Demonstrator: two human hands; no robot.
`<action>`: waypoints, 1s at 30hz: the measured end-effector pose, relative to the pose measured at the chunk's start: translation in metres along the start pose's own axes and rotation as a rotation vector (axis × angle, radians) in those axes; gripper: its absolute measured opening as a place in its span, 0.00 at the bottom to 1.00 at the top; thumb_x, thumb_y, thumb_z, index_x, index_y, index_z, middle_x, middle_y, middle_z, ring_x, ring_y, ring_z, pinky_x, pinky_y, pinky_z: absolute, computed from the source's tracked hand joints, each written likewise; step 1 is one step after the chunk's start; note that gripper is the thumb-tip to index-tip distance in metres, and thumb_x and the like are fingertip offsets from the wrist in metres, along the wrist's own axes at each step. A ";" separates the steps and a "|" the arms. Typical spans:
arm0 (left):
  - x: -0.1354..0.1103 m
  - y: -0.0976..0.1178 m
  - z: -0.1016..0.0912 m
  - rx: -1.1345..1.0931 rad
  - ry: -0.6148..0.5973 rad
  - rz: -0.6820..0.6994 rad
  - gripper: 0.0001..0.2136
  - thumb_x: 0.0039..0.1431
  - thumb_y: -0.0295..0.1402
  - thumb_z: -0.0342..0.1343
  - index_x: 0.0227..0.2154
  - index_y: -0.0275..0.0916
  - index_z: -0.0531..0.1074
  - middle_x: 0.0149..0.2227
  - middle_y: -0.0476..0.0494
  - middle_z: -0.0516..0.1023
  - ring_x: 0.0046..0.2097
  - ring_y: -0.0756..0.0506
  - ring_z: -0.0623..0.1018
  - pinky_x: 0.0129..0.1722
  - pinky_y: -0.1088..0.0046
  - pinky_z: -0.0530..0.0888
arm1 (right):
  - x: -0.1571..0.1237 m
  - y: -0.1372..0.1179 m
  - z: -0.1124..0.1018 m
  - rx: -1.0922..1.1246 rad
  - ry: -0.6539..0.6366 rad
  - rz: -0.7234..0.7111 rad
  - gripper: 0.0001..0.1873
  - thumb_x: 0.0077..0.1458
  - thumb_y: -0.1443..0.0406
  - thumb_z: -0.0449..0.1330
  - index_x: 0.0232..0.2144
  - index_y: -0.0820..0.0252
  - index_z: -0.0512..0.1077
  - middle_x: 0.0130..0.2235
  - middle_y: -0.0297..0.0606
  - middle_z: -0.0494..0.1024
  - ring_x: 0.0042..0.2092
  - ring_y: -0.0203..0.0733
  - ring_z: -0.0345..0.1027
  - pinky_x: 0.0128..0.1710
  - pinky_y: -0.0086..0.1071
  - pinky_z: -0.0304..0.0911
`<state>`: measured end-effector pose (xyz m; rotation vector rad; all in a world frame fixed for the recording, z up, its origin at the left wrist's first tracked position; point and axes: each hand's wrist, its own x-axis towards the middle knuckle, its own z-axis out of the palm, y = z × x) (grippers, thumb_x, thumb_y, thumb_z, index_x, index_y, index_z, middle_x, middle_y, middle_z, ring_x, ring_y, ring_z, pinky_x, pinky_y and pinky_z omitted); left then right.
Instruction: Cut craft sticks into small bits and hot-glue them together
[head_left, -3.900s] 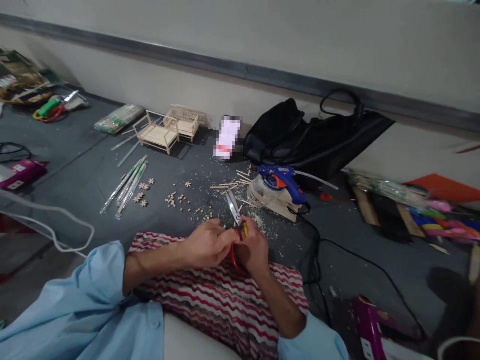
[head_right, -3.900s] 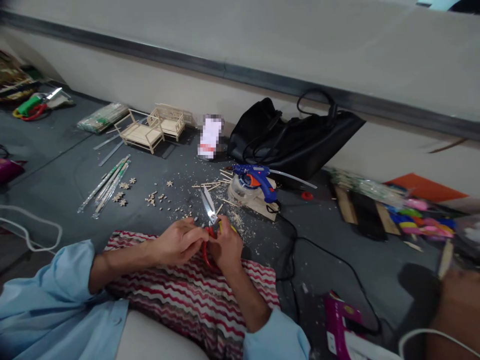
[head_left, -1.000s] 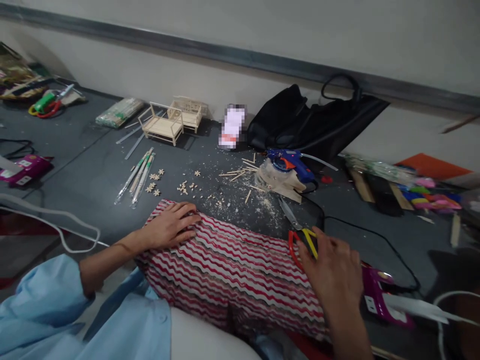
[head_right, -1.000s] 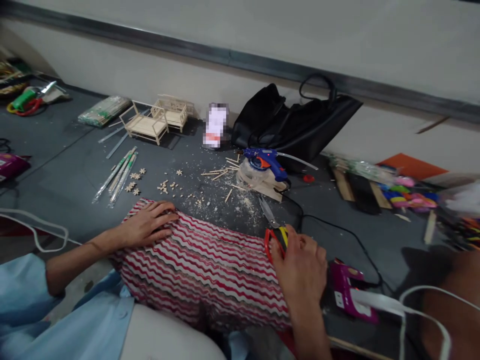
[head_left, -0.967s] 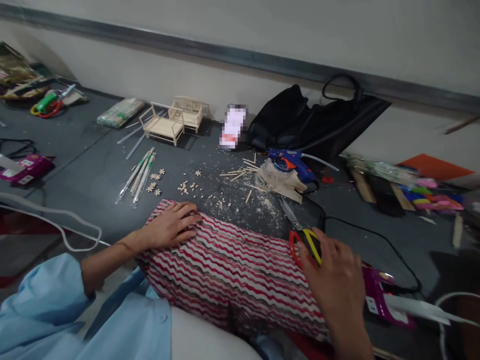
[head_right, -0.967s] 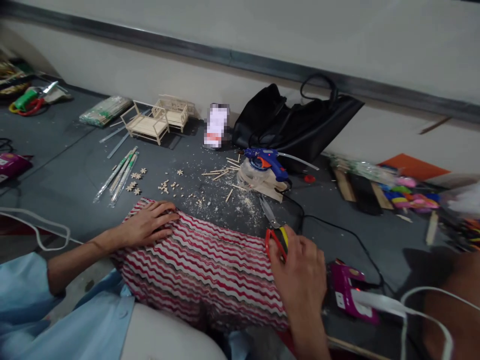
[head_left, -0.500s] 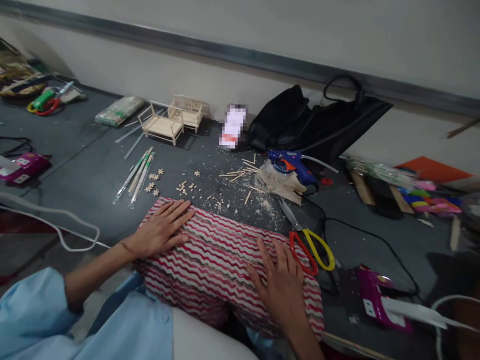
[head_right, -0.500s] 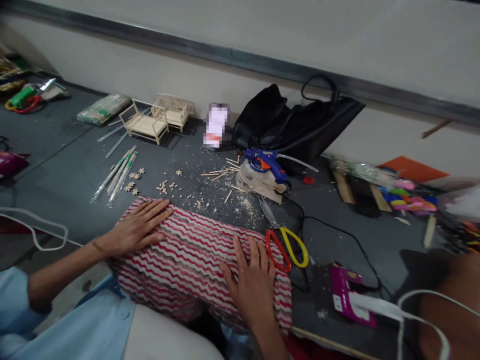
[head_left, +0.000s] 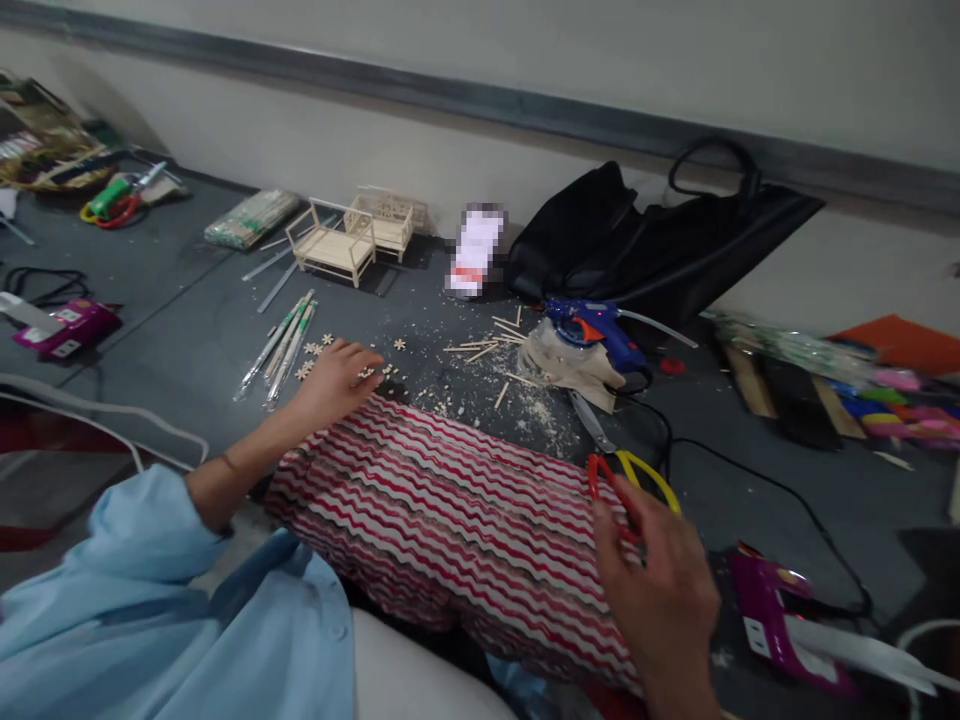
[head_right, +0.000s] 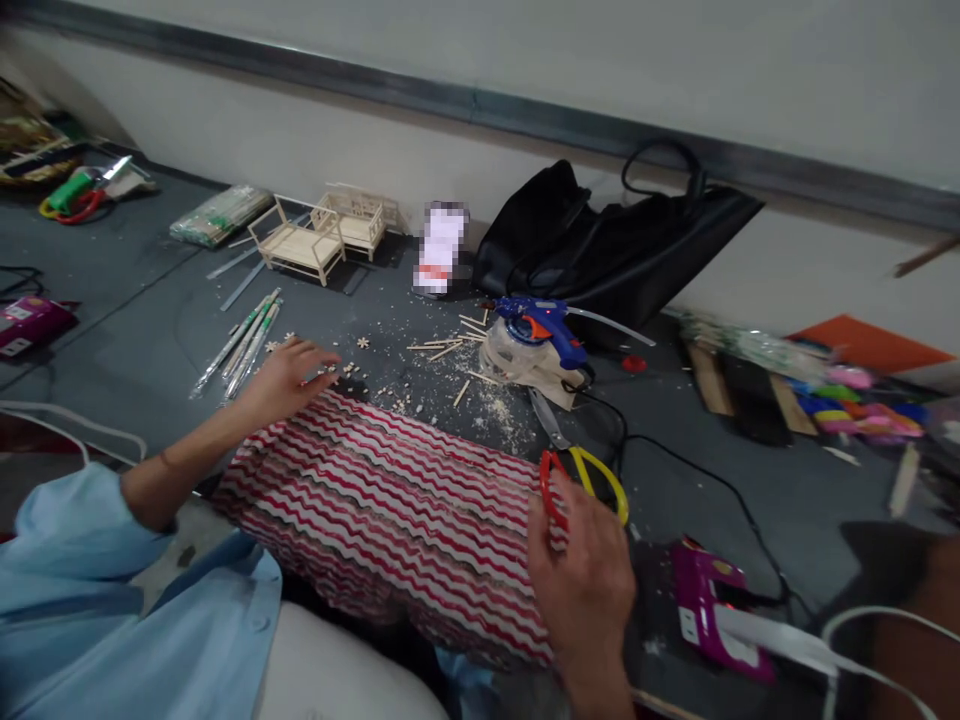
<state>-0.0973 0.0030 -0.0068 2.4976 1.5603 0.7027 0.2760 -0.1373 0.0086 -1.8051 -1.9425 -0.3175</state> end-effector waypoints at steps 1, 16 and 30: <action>0.012 0.001 0.002 0.043 -0.006 -0.034 0.10 0.62 0.34 0.50 0.40 0.38 0.76 0.38 0.40 0.80 0.41 0.42 0.74 0.45 0.60 0.68 | 0.008 0.005 0.000 -0.029 0.004 0.037 0.20 0.63 0.59 0.51 0.55 0.58 0.66 0.49 0.49 0.76 0.51 0.52 0.69 0.54 0.48 0.62; 0.036 0.013 0.021 0.246 -0.175 -0.049 0.12 0.61 0.30 0.48 0.30 0.36 0.76 0.33 0.36 0.78 0.41 0.38 0.72 0.40 0.61 0.64 | 0.029 0.061 0.033 -0.033 -0.194 0.062 0.25 0.60 0.52 0.48 0.47 0.64 0.72 0.41 0.52 0.78 0.45 0.56 0.71 0.47 0.49 0.66; 0.040 0.025 0.010 -0.091 -0.007 -0.160 0.07 0.55 0.28 0.50 0.30 0.36 0.73 0.29 0.43 0.76 0.32 0.45 0.74 0.34 0.69 0.67 | 0.037 0.081 0.028 -0.045 -0.346 0.081 0.24 0.54 0.58 0.52 0.51 0.63 0.69 0.41 0.48 0.80 0.40 0.52 0.74 0.39 0.42 0.69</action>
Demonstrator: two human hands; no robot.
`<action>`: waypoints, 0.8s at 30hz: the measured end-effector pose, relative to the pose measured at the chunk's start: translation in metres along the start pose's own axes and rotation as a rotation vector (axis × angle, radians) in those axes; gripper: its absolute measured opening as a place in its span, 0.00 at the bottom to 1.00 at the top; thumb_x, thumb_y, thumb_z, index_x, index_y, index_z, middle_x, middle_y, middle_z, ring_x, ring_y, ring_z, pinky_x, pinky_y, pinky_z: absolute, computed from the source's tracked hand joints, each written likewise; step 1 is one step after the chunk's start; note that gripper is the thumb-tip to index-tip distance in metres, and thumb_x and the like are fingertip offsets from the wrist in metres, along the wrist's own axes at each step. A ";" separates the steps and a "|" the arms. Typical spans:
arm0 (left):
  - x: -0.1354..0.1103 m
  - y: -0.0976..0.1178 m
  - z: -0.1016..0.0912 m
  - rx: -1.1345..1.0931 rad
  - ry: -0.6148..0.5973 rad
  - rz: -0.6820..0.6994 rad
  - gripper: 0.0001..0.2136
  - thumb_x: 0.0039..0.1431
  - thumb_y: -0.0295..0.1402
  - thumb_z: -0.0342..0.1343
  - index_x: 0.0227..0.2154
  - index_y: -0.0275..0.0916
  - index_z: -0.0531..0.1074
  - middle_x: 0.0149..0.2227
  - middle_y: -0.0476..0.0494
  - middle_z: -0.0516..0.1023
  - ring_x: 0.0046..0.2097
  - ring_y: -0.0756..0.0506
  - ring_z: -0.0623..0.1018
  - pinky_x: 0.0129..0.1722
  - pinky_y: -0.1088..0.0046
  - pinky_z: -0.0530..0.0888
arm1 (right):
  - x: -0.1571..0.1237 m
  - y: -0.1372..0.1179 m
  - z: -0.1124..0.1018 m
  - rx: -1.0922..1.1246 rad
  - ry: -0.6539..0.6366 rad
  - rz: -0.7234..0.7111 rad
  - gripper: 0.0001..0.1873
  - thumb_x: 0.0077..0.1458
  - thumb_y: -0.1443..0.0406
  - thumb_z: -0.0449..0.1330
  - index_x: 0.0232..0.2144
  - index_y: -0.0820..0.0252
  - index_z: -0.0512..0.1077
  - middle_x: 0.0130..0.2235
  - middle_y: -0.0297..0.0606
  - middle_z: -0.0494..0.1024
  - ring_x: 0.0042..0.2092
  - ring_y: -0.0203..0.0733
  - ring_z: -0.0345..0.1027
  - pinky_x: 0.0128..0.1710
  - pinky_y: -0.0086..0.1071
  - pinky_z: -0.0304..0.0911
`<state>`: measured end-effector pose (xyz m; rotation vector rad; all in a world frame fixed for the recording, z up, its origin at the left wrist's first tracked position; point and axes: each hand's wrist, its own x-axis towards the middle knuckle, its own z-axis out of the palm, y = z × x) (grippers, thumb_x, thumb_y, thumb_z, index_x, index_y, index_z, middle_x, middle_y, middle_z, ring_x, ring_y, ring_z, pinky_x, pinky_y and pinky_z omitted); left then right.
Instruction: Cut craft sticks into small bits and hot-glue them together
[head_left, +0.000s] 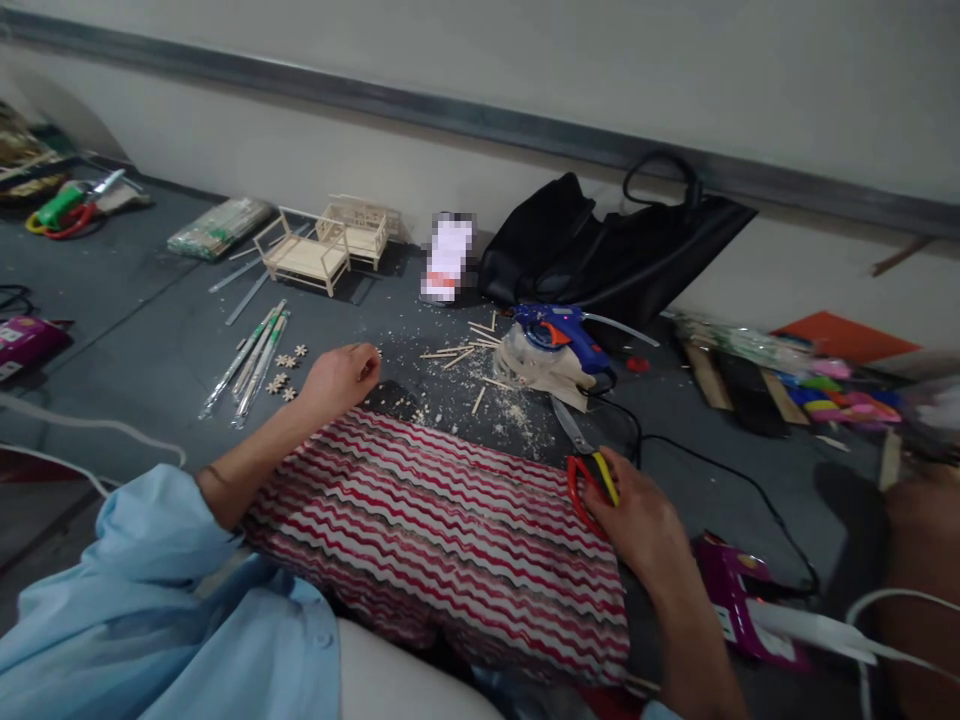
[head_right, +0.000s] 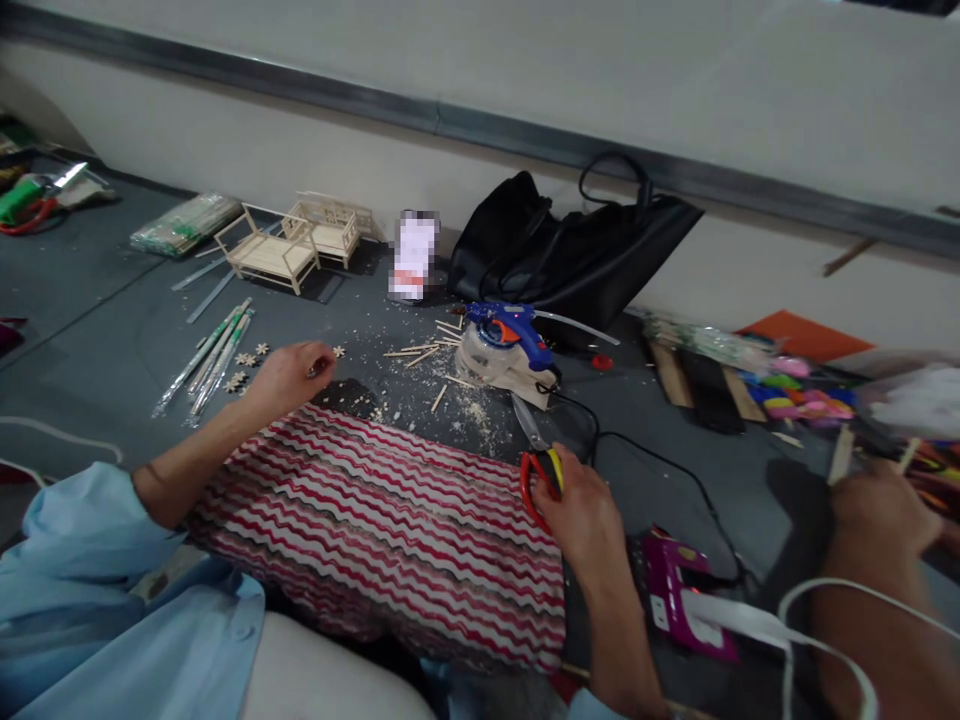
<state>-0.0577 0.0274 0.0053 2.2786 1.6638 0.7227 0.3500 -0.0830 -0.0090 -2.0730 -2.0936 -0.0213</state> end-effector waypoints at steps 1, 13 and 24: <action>-0.002 0.008 -0.005 -0.128 0.001 -0.038 0.05 0.55 0.29 0.52 0.30 0.37 0.73 0.27 0.45 0.76 0.30 0.46 0.73 0.32 0.70 0.66 | 0.001 -0.001 -0.002 -0.019 0.001 0.007 0.25 0.54 0.59 0.52 0.52 0.63 0.68 0.41 0.48 0.80 0.40 0.52 0.74 0.39 0.42 0.69; -0.022 0.071 0.003 -1.641 -0.304 -0.275 0.07 0.52 0.31 0.65 0.32 0.34 0.75 0.30 0.47 0.76 0.27 0.55 0.71 0.29 0.79 0.67 | -0.036 -0.036 -0.037 0.370 0.119 0.137 0.22 0.55 0.55 0.56 0.52 0.53 0.67 0.42 0.40 0.78 0.37 0.44 0.75 0.34 0.35 0.71; -0.017 0.057 0.029 -1.732 -0.232 -0.353 0.09 0.49 0.29 0.67 0.33 0.35 0.77 0.30 0.47 0.77 0.30 0.53 0.75 0.32 0.78 0.71 | 0.025 -0.133 -0.001 0.596 0.119 -0.247 0.21 0.53 0.66 0.56 0.51 0.56 0.64 0.47 0.43 0.74 0.47 0.44 0.71 0.44 0.36 0.69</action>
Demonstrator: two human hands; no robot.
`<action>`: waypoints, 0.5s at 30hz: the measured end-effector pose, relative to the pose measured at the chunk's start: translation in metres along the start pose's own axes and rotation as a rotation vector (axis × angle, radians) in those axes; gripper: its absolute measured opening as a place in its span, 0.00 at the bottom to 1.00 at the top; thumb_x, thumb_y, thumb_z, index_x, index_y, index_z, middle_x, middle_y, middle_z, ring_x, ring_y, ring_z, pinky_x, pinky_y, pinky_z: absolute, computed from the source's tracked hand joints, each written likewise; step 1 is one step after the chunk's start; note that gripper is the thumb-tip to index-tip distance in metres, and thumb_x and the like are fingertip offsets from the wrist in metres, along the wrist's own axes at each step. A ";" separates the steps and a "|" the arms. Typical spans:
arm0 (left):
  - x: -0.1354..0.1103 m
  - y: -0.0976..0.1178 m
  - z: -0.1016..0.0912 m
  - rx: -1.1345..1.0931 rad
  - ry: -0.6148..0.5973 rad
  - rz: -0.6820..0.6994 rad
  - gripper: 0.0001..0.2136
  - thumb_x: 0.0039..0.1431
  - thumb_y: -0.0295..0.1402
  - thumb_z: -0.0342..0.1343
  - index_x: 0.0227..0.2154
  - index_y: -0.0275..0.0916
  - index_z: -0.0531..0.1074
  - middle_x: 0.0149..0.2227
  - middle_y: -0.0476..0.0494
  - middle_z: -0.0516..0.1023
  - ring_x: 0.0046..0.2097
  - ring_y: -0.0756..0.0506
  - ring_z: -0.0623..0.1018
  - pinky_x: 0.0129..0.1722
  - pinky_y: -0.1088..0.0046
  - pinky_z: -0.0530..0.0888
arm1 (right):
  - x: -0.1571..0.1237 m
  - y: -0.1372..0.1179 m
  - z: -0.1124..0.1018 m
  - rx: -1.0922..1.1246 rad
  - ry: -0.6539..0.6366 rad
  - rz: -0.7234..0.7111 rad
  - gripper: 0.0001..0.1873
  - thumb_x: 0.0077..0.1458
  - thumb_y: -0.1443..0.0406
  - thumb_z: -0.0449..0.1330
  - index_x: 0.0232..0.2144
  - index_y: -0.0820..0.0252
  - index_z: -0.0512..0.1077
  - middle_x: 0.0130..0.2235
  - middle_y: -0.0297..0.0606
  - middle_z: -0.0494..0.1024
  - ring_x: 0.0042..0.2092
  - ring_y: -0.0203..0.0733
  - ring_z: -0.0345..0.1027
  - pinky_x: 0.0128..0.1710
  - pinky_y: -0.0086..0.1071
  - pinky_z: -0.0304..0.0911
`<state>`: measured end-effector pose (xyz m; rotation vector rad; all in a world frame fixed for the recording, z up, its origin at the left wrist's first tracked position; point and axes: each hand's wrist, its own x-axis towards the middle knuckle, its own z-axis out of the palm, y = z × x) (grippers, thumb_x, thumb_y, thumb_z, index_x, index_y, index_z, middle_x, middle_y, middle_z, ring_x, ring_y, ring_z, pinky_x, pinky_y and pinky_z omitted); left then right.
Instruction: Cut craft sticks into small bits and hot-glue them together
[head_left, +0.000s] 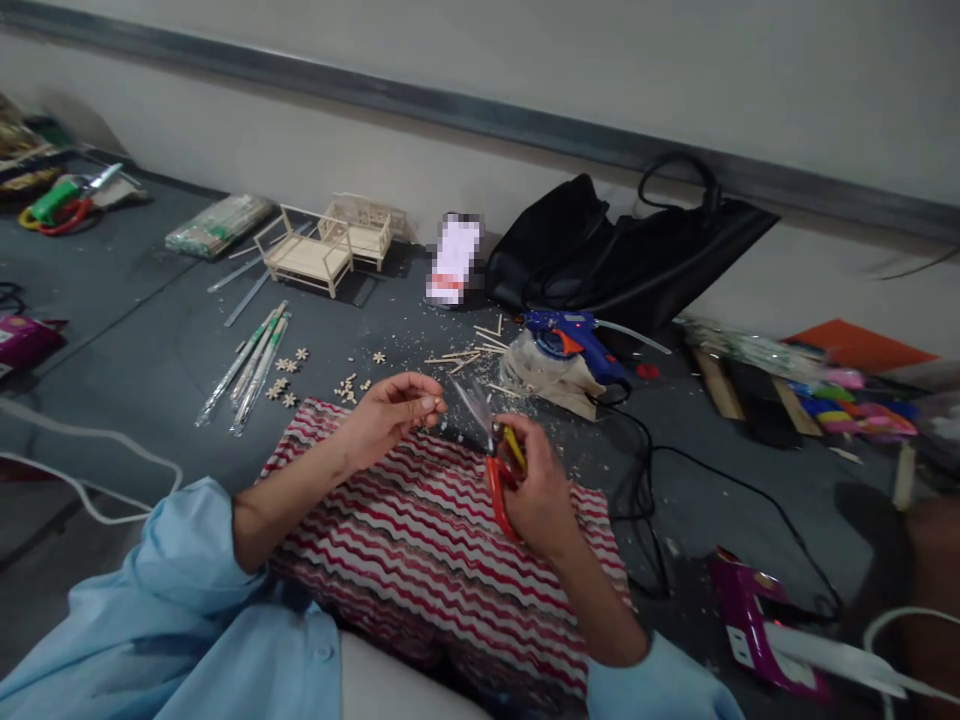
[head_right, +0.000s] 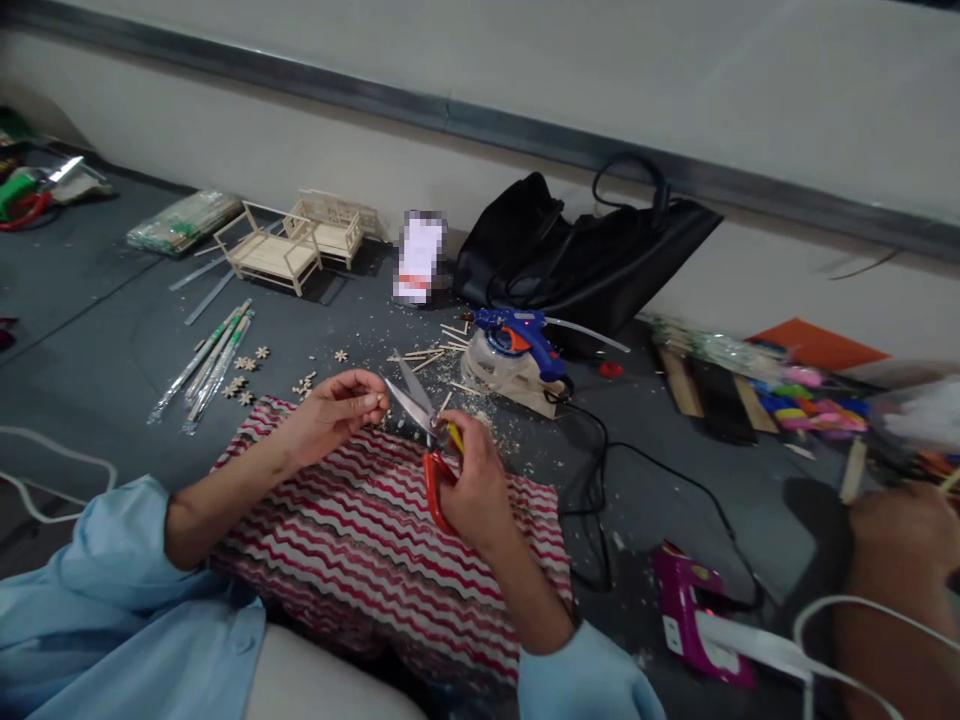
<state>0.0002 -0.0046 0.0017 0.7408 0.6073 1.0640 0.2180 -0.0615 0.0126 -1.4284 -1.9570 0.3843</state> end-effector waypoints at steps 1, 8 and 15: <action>0.000 -0.001 -0.001 0.001 0.009 0.004 0.09 0.49 0.29 0.67 0.33 0.35 0.76 0.29 0.48 0.77 0.30 0.53 0.75 0.32 0.78 0.71 | 0.000 0.002 0.006 -0.002 -0.009 0.002 0.20 0.54 0.64 0.57 0.50 0.56 0.64 0.46 0.43 0.74 0.46 0.45 0.71 0.44 0.37 0.69; -0.004 -0.003 0.001 -0.051 -0.019 -0.003 0.12 0.48 0.30 0.68 0.35 0.36 0.75 0.30 0.49 0.77 0.30 0.53 0.75 0.32 0.78 0.71 | -0.009 0.009 0.016 -0.138 -0.021 -0.038 0.19 0.56 0.57 0.59 0.48 0.57 0.65 0.43 0.44 0.75 0.44 0.48 0.71 0.43 0.39 0.68; -0.005 -0.005 0.004 -0.049 0.025 -0.001 0.16 0.45 0.30 0.70 0.36 0.36 0.73 0.29 0.51 0.77 0.29 0.53 0.76 0.32 0.78 0.72 | -0.007 0.009 0.017 -0.179 0.015 -0.154 0.20 0.56 0.58 0.60 0.48 0.60 0.66 0.41 0.44 0.76 0.43 0.48 0.71 0.43 0.39 0.68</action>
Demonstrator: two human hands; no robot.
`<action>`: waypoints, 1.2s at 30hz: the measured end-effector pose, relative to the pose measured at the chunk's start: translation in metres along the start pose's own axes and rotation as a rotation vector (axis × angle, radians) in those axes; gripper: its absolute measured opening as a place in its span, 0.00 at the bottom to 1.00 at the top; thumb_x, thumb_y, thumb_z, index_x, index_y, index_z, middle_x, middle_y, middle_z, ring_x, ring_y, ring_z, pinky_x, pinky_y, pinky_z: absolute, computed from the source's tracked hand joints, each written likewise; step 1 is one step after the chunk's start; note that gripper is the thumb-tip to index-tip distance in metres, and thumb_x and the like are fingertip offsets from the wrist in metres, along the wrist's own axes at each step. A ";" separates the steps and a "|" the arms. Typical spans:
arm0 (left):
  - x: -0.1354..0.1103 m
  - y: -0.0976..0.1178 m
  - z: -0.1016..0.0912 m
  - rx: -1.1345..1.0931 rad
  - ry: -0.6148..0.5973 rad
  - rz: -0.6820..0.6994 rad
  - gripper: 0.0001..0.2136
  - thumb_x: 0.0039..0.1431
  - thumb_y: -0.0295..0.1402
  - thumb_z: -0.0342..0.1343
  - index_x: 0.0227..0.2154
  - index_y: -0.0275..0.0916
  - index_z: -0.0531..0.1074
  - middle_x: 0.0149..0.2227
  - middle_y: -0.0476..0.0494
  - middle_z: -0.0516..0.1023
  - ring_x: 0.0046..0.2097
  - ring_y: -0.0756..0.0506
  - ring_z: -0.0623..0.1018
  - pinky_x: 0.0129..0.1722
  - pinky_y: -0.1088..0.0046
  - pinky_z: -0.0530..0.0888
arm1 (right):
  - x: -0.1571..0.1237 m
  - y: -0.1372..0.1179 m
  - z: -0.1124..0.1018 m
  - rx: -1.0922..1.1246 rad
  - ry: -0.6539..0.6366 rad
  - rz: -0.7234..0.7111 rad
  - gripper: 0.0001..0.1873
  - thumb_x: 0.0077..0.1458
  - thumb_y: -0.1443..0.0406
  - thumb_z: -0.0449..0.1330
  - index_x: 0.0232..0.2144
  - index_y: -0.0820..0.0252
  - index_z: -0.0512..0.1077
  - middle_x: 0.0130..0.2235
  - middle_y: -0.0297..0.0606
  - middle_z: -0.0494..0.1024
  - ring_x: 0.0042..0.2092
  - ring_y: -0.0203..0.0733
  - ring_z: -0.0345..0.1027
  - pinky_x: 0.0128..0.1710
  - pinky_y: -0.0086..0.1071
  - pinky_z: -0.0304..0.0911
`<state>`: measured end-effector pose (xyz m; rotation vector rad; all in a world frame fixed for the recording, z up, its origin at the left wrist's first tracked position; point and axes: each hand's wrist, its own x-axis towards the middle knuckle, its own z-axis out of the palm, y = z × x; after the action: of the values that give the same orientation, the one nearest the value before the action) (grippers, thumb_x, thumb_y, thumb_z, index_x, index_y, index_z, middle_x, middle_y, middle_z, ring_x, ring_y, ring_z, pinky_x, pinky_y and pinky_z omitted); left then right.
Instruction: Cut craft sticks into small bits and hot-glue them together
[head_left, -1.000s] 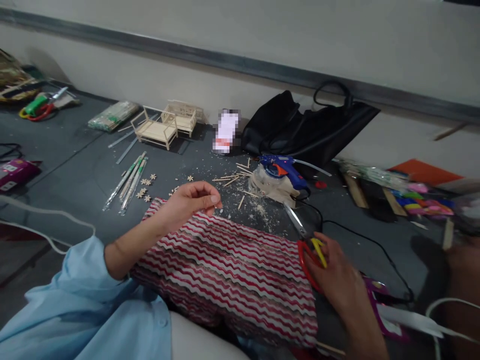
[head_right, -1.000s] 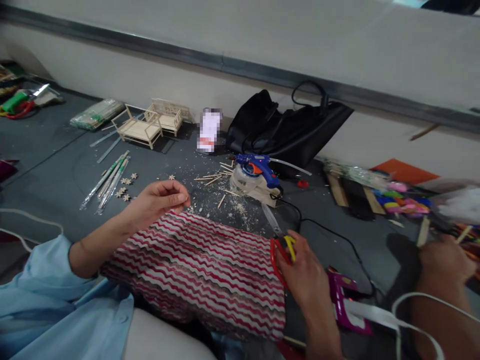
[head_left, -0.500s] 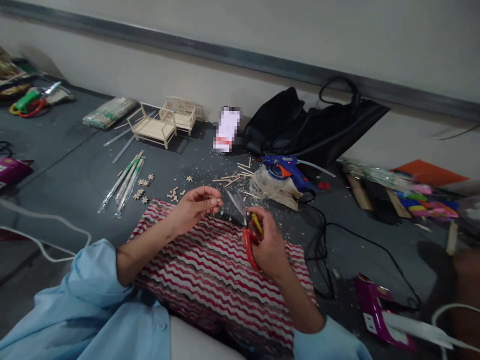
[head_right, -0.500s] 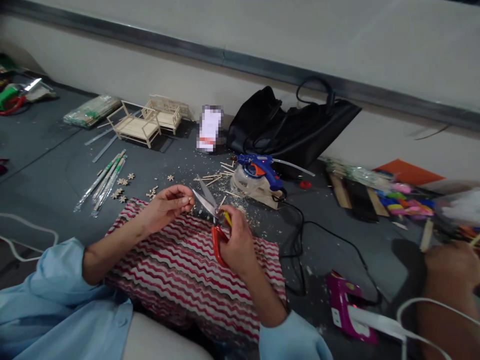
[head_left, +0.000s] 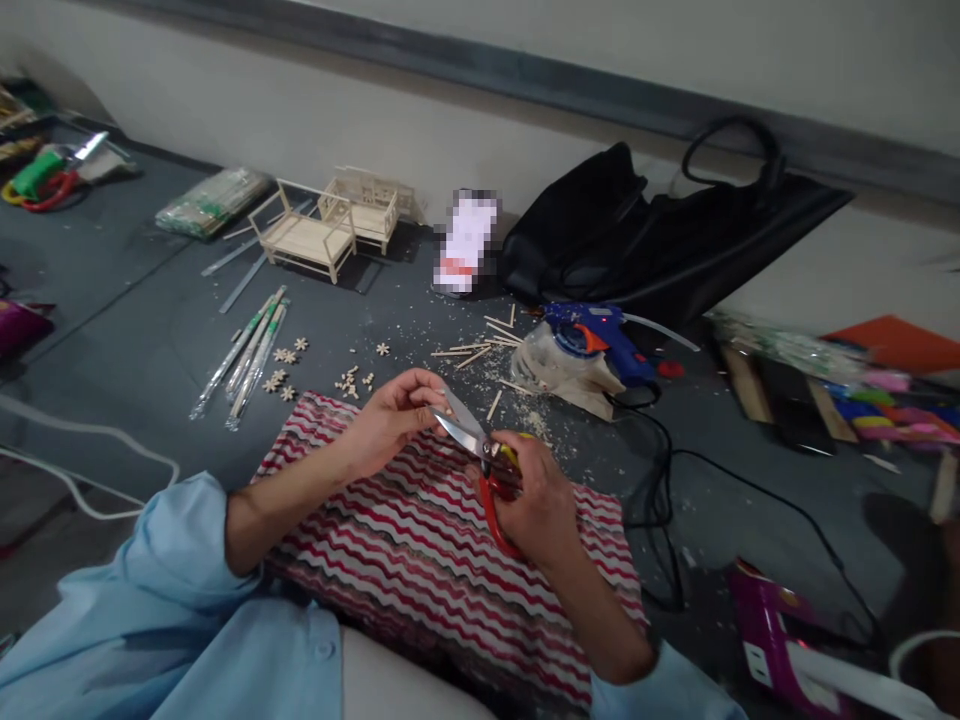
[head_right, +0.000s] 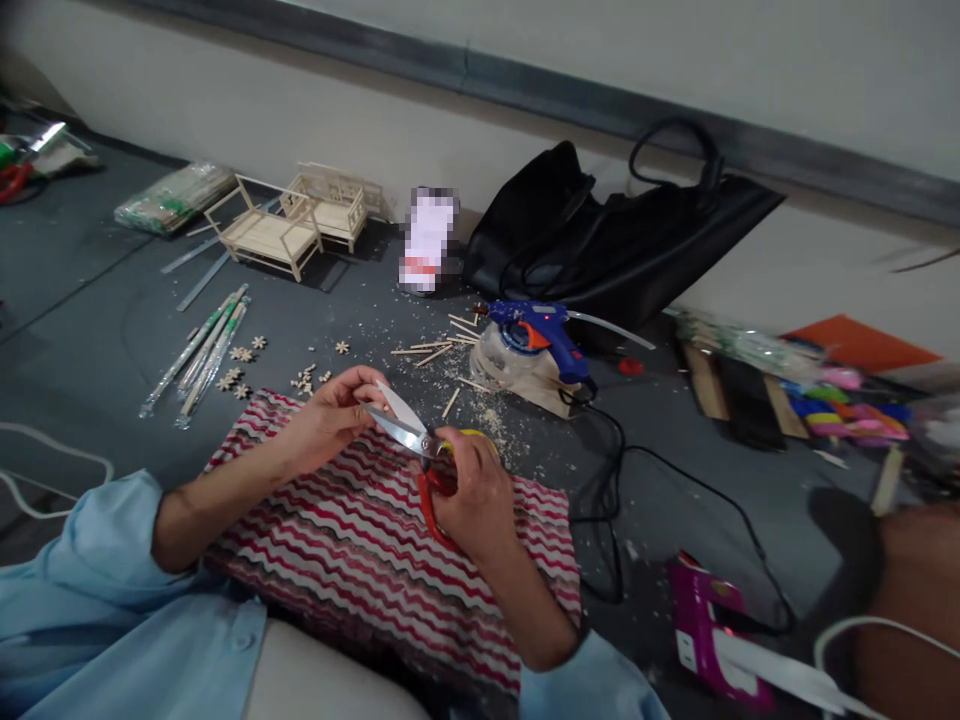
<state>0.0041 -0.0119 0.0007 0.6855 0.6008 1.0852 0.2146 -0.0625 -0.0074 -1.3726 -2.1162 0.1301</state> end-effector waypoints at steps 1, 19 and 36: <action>0.000 -0.001 0.000 0.012 0.002 0.004 0.16 0.45 0.30 0.70 0.36 0.36 0.72 0.29 0.51 0.77 0.29 0.53 0.76 0.32 0.78 0.72 | 0.000 0.001 0.000 -0.002 -0.001 -0.009 0.20 0.56 0.58 0.60 0.49 0.60 0.67 0.41 0.44 0.76 0.43 0.48 0.71 0.43 0.39 0.68; -0.001 -0.015 0.007 0.063 0.080 0.116 0.19 0.43 0.33 0.71 0.36 0.39 0.69 0.28 0.55 0.77 0.27 0.53 0.75 0.31 0.78 0.72 | -0.004 0.000 0.003 -0.104 0.010 -0.029 0.21 0.58 0.57 0.59 0.51 0.62 0.70 0.36 0.43 0.74 0.41 0.48 0.69 0.42 0.39 0.67; -0.002 -0.018 0.007 0.075 0.078 0.136 0.19 0.45 0.34 0.71 0.36 0.40 0.68 0.28 0.54 0.77 0.28 0.53 0.76 0.31 0.79 0.72 | -0.006 -0.006 0.005 -0.174 0.011 -0.009 0.22 0.60 0.56 0.57 0.51 0.63 0.72 0.34 0.43 0.73 0.39 0.46 0.68 0.39 0.37 0.66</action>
<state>0.0184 -0.0207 -0.0081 0.7601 0.6722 1.2250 0.2086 -0.0693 -0.0113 -1.4582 -2.1661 -0.0675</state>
